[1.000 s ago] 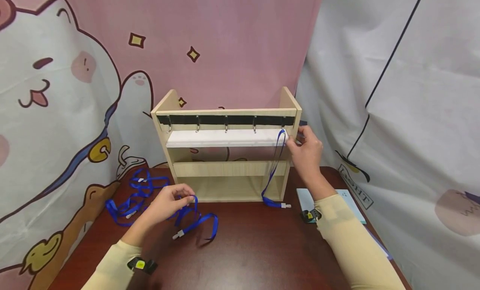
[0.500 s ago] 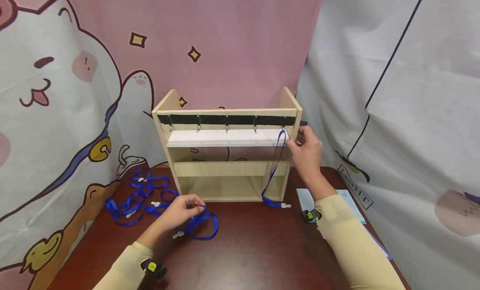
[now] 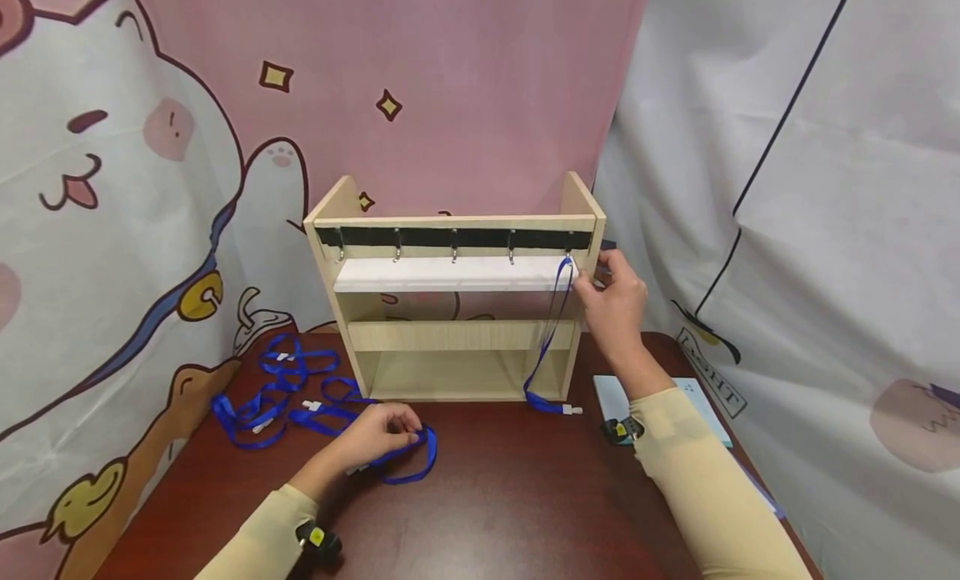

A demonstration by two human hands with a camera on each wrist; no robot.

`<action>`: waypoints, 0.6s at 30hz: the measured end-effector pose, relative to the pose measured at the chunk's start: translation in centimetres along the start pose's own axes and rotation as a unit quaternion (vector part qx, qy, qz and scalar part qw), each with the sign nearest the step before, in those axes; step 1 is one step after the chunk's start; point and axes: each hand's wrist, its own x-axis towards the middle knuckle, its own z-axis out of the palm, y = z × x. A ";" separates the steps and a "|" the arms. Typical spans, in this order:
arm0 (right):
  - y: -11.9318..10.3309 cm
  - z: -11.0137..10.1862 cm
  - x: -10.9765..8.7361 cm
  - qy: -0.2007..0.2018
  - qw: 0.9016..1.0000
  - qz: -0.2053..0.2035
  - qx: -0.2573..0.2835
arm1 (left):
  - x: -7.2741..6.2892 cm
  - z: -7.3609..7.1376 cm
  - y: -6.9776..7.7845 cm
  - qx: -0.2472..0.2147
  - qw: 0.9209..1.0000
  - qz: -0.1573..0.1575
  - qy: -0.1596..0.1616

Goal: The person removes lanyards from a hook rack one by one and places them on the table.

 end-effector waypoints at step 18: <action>0.0 0.0 0.0 0.004 1.000 -0.003 0.003 | 0.1 -0.2 1.2 -0.004 1.000 -0.009 0.015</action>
